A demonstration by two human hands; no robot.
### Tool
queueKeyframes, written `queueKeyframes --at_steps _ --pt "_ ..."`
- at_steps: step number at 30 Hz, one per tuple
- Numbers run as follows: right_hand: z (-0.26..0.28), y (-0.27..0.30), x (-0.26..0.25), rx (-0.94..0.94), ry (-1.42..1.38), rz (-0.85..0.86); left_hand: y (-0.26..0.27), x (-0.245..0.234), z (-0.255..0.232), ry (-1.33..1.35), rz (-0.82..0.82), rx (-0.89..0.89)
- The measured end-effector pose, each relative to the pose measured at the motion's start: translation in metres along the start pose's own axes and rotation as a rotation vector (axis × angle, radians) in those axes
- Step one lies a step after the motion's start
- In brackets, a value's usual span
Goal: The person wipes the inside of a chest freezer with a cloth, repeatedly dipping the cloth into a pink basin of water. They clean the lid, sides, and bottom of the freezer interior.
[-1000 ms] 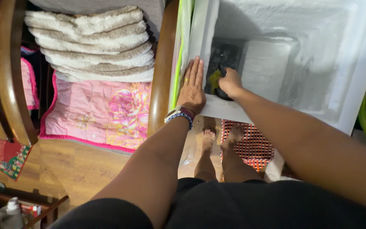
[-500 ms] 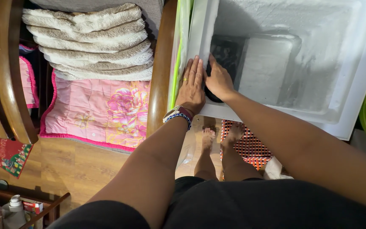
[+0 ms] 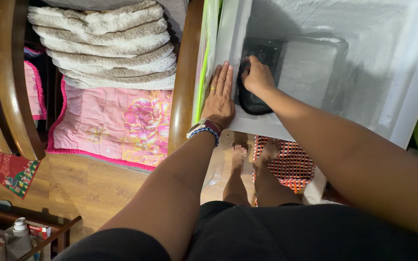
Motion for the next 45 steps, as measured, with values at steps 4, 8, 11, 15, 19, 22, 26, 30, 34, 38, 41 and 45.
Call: queueKeyframes --at_steps 4,8,11,15,19,22,26,30,34,38,41,45 --pt "0.009 -0.002 -0.002 0.06 -0.014 -0.029 -0.003 0.002 -0.001 0.007 -0.01 0.005" --pt "0.034 0.003 -0.012 -0.01 0.065 -0.096 -0.001 0.001 0.0 0.007 -0.02 0.015" --pt "0.045 -0.001 -0.012 0.162 0.148 0.059 -0.001 0.001 0.0 0.021 -0.015 0.012" --pt "0.032 -0.016 -0.005 0.109 0.127 -0.038 -0.002 0.001 -0.002 0.0 0.008 -0.01" --pt "0.006 -0.009 -0.005 0.07 0.169 0.083 -0.002 0.0 -0.001 0.012 0.021 -0.007" --pt "0.001 -0.006 -0.004 0.163 0.109 0.096 -0.001 0.0 -0.002 -0.007 0.033 -0.019" --pt "0.021 -0.009 -0.008 0.136 0.043 -0.041 -0.002 -0.003 -0.002 0.003 0.03 -0.025" --pt "0.048 -0.022 -0.022 0.123 0.07 -0.066 -0.003 -0.003 -0.004 -0.022 0.053 -0.045" --pt "0.046 -0.038 -0.017 0.117 0.116 -0.047 -0.002 -0.005 -0.004 -0.036 0.055 -0.048" --pt "0.015 -0.047 -0.009 0.109 0.076 -0.103 -0.004 -0.005 -0.005 -0.05 0.072 -0.045" --pt "-0.004 -0.038 -0.002 0.095 0.086 -0.024 -0.004 -0.003 -0.005 0.003 0.058 -0.044" --pt "0.012 -0.034 -0.002 0.164 -0.022 -0.053 -0.002 -0.005 -0.004 -0.045 0.052 -0.042"
Point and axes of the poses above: each hand's wrist, its own y-axis away from the middle knuckle, its own x-axis out of the palm, z = x × y, the point moved 1 cm from there along -y, towards the middle knuckle
